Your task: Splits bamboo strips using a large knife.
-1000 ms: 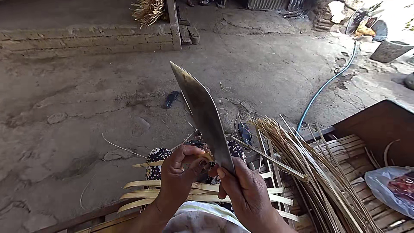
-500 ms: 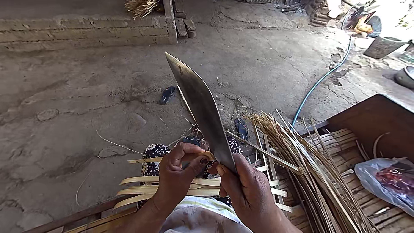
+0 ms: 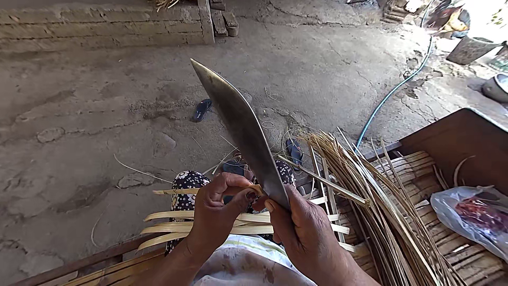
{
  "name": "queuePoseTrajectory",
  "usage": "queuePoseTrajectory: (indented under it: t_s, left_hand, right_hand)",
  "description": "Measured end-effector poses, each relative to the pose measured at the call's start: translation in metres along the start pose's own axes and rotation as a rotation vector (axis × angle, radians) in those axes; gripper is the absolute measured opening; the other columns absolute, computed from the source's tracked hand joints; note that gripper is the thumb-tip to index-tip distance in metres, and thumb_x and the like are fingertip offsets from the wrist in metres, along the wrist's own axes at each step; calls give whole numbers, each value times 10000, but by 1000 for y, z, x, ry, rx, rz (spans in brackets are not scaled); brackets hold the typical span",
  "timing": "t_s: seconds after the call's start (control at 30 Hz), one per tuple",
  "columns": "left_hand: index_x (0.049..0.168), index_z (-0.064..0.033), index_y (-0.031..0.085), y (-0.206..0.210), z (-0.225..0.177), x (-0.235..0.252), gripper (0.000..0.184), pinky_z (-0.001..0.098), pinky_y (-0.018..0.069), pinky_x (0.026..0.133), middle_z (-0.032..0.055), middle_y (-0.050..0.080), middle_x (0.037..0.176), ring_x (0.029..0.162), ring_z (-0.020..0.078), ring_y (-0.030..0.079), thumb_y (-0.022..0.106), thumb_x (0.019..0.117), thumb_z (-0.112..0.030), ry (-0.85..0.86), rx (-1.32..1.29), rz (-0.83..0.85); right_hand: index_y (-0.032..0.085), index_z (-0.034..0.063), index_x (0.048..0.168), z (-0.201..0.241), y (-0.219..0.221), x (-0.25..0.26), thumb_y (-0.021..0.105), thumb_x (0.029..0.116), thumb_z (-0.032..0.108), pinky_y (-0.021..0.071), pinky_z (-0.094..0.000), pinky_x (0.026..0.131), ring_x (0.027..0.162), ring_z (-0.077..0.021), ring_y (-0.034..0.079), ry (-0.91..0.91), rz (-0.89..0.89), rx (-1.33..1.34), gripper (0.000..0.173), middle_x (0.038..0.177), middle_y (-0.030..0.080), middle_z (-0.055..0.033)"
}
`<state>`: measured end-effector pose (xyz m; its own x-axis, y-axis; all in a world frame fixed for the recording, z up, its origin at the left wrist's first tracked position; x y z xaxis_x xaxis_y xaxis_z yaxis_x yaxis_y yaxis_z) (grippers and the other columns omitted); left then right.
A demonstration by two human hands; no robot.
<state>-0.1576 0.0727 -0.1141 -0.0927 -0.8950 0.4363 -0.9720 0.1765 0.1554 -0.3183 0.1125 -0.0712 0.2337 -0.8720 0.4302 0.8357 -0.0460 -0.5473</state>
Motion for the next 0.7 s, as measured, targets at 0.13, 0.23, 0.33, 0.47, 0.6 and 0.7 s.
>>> queuePoseTrajectory:
  t_s: [0.13, 0.23, 0.33, 0.47, 0.6, 0.7]
  left_hand:
    - [1033, -139, 729, -1, -1, -1, 101, 212, 608, 821, -63, 734, 980, 898, 33, 704, 726, 947, -192, 5, -16, 12]
    - [1043, -144, 736, -2, -2, -3, 112, 204, 603, 825, -66, 730, 986, 898, 29, 699, 731, 943, -194, 8, -41, 16]
    - [1044, -149, 729, -3, -3, -5, 110, 194, 592, 834, -70, 727, 979, 899, 22, 693, 725, 948, -203, 24, -29, 28]
    - [1058, -154, 731, -4, -5, -6, 116, 184, 586, 839, -75, 728, 992, 913, 14, 690, 721, 951, -198, 31, -42, 41]
    - [1067, -145, 725, -4, -4, -9, 121, 177, 579, 841, -69, 721, 999, 921, 11, 682, 716, 957, -195, 45, -36, 51]
    - [1061, -144, 725, -6, -5, -9, 116, 181, 592, 833, -71, 730, 995, 903, 11, 694, 719, 950, -177, 15, -84, 70]
  right_hand:
    - [569, 35, 1137, -1, 2, 0, 476, 1063, 168, 499, -134, 507, 554, 16, 570, 23, 39, 28, 178, 798, 674, 8]
    - [560, 18, 1142, 1, 5, -1, 490, 1056, 154, 509, -132, 517, 552, 12, 567, 40, 48, 71, 175, 777, 646, 1]
    - [558, 1, 1141, 3, 7, -2, 512, 1045, 140, 511, -134, 522, 551, 5, 564, 45, 48, 89, 175, 739, 608, -6]
    - [544, -7, 1154, 4, 11, -2, 527, 1031, 115, 516, -142, 515, 552, -2, 571, 53, 43, 142, 174, 754, 622, -15]
    - [537, -7, 1169, 4, 13, -2, 537, 1026, 116, 527, -149, 510, 554, -1, 580, 94, 74, 174, 189, 782, 634, -11]
    - [546, -1, 1164, 4, 11, -1, 543, 1024, 130, 526, -158, 528, 559, -16, 587, 56, 103, 112, 192, 762, 636, -20]
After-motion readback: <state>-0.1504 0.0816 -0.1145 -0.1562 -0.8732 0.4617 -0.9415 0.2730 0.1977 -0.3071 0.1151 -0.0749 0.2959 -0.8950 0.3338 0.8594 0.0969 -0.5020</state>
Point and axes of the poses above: each hand's wrist, its own x-axis towards the middle knuckle, its own y-axis out of the palm, z = x × y, the point moved 4 cm from there along x, towards the middle knuckle
